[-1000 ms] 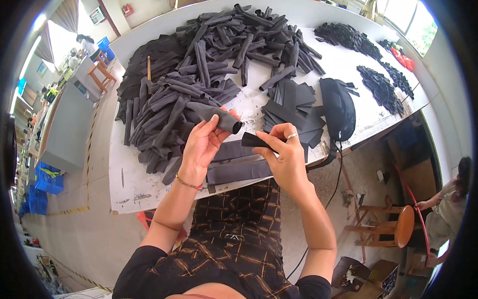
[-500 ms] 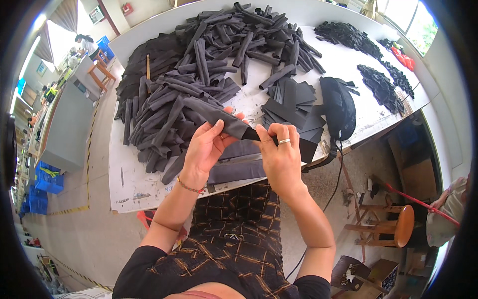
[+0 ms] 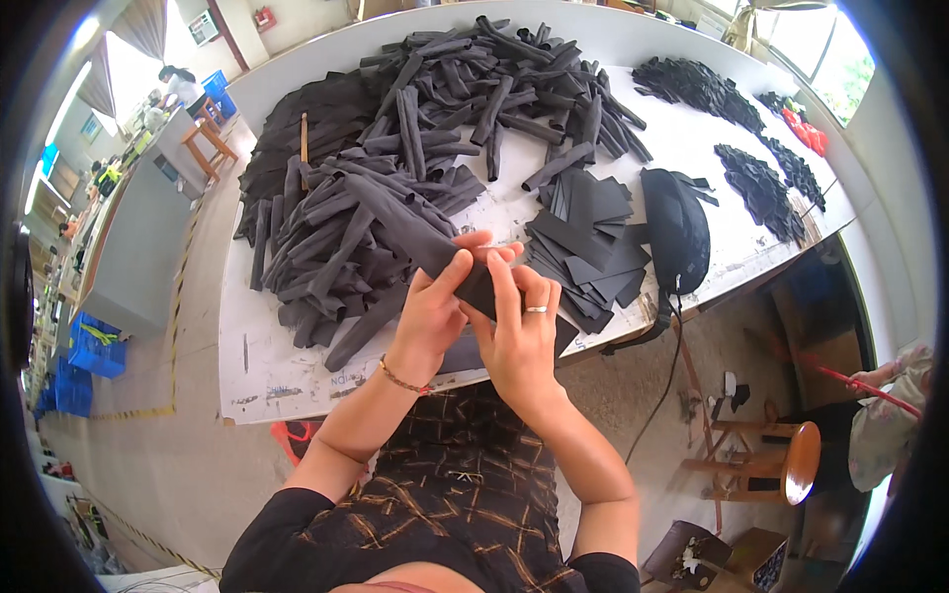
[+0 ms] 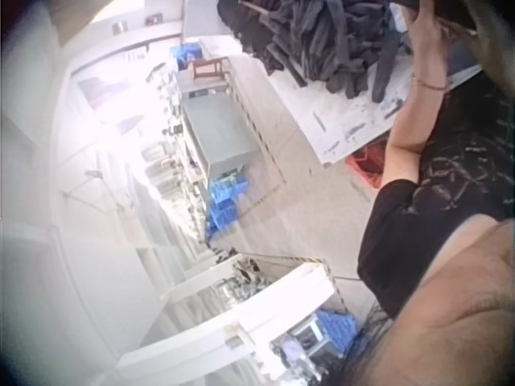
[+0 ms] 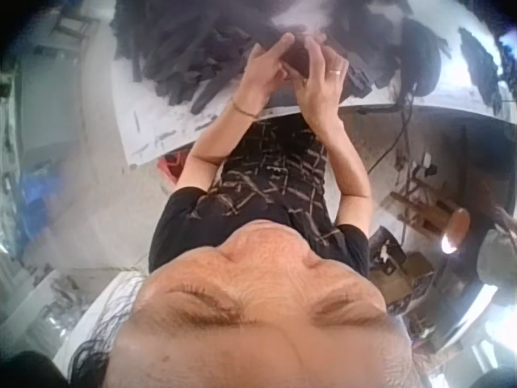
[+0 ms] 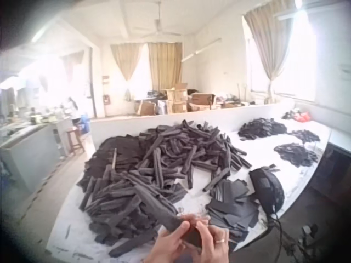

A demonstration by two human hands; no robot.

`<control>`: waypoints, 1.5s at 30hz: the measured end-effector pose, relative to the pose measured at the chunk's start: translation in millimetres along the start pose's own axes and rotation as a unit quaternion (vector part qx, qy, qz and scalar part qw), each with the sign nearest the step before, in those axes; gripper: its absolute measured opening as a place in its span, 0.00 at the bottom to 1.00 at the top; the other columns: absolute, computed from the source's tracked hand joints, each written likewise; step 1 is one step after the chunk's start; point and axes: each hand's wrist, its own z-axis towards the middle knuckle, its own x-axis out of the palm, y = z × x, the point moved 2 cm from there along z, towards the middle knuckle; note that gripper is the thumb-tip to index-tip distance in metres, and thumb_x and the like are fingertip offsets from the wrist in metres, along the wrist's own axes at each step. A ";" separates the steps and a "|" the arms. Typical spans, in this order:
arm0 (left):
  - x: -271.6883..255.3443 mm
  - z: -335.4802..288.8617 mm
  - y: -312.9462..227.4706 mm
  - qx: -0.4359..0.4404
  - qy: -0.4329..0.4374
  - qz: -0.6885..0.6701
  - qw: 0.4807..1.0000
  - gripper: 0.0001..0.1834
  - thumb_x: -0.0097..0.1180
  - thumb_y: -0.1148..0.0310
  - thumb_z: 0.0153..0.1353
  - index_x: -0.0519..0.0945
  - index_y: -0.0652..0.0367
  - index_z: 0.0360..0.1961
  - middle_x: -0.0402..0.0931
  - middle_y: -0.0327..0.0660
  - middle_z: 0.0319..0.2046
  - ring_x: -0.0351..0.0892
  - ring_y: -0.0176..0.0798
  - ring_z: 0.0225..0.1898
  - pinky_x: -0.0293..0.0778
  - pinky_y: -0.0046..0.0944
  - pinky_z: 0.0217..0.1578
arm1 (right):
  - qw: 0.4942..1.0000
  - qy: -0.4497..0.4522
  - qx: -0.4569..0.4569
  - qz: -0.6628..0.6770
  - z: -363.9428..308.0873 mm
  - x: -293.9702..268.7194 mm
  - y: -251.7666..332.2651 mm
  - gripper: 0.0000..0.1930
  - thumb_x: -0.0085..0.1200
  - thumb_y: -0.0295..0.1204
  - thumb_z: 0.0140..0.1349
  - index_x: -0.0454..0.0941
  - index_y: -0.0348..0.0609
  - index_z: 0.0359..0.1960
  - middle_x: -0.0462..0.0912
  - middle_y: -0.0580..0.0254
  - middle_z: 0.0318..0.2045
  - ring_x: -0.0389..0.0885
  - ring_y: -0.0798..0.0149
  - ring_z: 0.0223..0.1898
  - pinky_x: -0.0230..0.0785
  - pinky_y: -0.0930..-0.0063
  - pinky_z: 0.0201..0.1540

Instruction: The person inserts a dark gray fabric tube into a flat dark gray fabric piece, aligning the edges and smoothing the seam. They repeat this process with multiple fabric pieces, stacking the assembled units on the table.

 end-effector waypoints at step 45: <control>-11.7 -19.8 3.2 0.002 -0.116 -0.105 0.988 0.20 0.48 0.58 0.73 0.75 0.66 0.53 0.83 0.48 0.42 0.76 0.48 0.58 0.71 0.46 0.59 | 0.980 0.166 -0.057 0.092 -7.0 5.4 -8.6 0.14 0.62 0.18 0.53 0.73 0.38 0.40 0.75 0.52 0.40 0.77 0.46 0.41 0.73 0.57 0.42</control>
